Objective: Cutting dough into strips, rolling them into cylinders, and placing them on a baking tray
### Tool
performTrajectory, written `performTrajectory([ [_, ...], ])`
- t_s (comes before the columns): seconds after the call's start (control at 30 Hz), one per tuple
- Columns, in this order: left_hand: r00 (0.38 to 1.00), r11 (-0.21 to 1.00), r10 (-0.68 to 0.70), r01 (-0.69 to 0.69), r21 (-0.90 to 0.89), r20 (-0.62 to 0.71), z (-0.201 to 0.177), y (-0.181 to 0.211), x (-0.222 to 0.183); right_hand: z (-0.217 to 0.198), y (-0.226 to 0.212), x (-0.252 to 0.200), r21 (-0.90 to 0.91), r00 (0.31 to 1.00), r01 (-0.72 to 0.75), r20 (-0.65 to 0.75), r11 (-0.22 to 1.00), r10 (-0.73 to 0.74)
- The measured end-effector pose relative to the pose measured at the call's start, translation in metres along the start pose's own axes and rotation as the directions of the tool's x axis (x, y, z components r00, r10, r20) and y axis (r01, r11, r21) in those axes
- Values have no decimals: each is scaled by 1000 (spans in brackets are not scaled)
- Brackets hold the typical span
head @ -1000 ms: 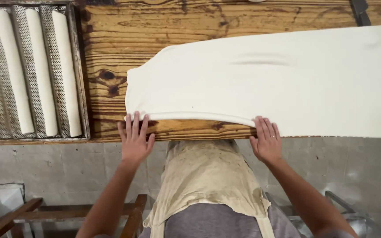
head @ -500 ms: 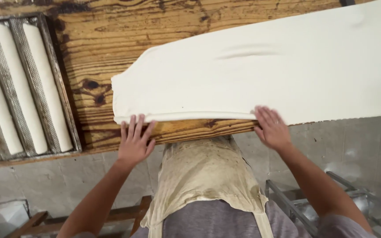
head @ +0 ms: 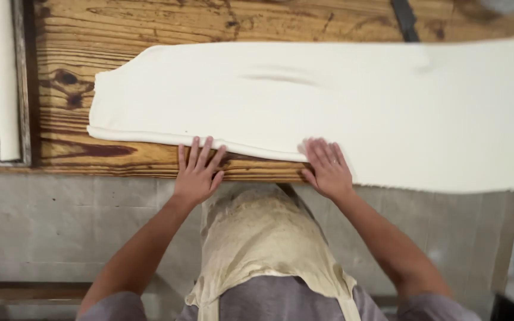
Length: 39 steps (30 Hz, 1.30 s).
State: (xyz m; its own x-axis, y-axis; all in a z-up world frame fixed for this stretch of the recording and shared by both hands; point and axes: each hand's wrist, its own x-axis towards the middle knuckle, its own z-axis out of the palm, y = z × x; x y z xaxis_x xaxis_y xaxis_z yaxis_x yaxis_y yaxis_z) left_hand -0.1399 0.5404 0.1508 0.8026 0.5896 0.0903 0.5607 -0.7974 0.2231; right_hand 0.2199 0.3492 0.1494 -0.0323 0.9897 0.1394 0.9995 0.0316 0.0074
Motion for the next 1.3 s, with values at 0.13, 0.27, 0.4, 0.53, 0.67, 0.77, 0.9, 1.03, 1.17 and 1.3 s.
performTrajectory([
  [0.13, 992, 993, -118, 119, -20, 42, 7, 60, 22, -9, 44, 2, -12, 986, -158, -47, 987, 157],
  [0.27, 990, 990, 140, -140, -17, -14, 21, 117, 50, -16, 32, -54, 25, 998, -31, -54, 999, 32],
  [0.4, 990, 1000, 0, 4, -29, 141, 25, 145, 86, -27, 69, -32, 41, 968, -110, 231, 993, 98],
  [0.53, 985, 994, -66, 79, -74, 157, 16, 164, 105, -26, 115, -34, 42, 922, -364, 156, 931, 354],
  [0.67, 957, 965, 257, -246, -89, 134, 32, 190, 105, -19, 94, -99, -21, 994, -108, -15, 994, 107],
  [0.77, 934, 943, 322, -303, -137, 154, 45, 208, 121, -14, 121, -93, -26, 996, -87, 28, 996, 88],
  [0.9, 985, 986, 165, -164, -36, 46, 46, 225, 156, -33, 197, -55, -91, 932, -353, 60, 931, 358],
  [1.03, 927, 923, 372, -365, -118, 42, 64, 250, 151, -26, 169, -128, -55, 957, -289, 25, 956, 291],
  [1.17, 956, 958, 286, -284, 42, -66, 77, 278, 143, -23, 189, -154, -17, 989, -144, 19, 989, 144],
  [1.3, 986, 988, 145, -141, 58, -79, 93, 296, 154, -49, 259, -127, -71, 943, -330, -79, 941, 324],
])
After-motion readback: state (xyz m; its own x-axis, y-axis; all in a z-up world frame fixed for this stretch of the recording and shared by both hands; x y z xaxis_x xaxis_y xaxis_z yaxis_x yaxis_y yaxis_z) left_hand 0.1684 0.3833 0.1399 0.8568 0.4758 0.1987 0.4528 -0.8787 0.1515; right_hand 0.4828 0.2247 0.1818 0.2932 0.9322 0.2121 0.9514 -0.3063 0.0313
